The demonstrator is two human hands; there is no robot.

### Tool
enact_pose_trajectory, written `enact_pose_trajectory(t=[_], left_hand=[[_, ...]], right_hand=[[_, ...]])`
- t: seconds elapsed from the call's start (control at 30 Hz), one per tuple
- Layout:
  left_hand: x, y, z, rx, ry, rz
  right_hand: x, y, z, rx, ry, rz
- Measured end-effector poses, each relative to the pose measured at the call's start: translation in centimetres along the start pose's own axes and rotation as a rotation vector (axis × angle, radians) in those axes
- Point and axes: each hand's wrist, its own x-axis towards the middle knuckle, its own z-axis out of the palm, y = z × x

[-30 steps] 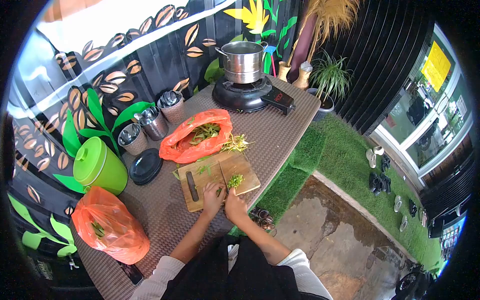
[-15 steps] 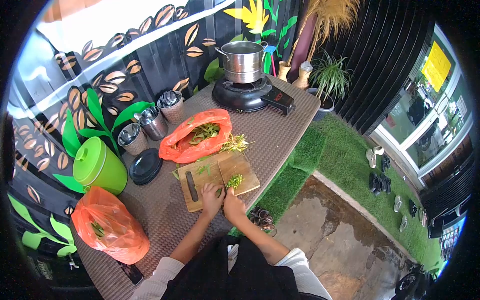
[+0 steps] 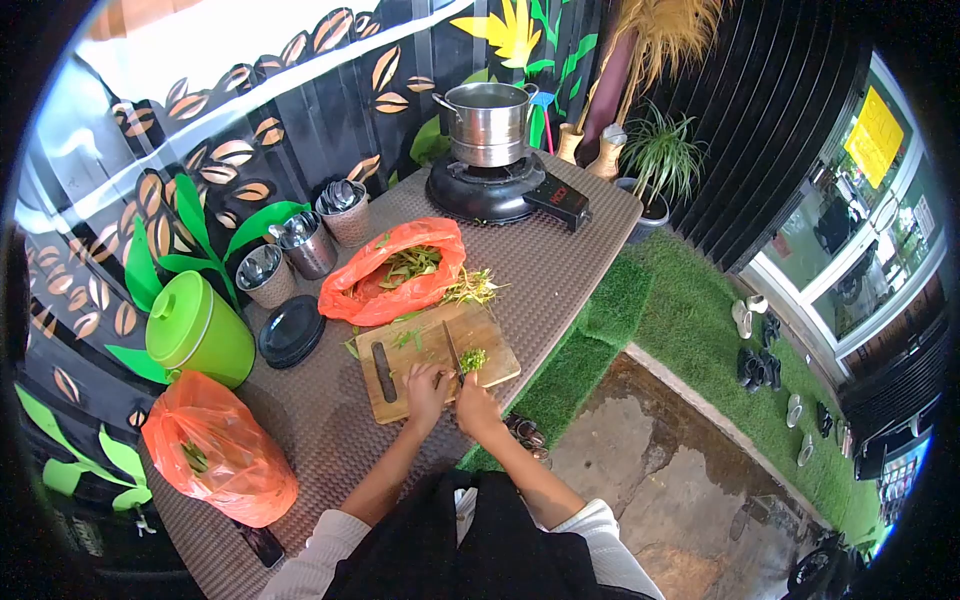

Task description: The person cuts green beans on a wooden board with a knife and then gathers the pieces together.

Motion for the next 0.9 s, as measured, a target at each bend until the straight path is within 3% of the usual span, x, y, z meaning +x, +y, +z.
enact_pose_trajectory(t=[0.17,0.43,0.53,0.67,0.9], left_hand=[[-0.1,0.0,-0.2,0.016,0.015,0.033],[-0.4,-0.4,-0.3,0.037,0.038,0.13],[-0.2,-0.6,-0.1,-0.004,0.051,0.101],[0.2,-1.0,-0.1,-0.096,0.001,-0.009],[-0.1,-1.1,-0.2,-0.124,0.006,-0.028]], right_hand=[[0.4,-0.7,2.0,-0.032,0.008,0.062],[1.5,0.0,-0.4,0.004,-0.094,0.003],[0.0,-0.3,1.3,-0.052,0.031,0.023],[0.0,-1.0,1.5,-0.051,-0.05,0.093],[2.0,0.0,0.9,-0.059,-0.029,-0.024]])
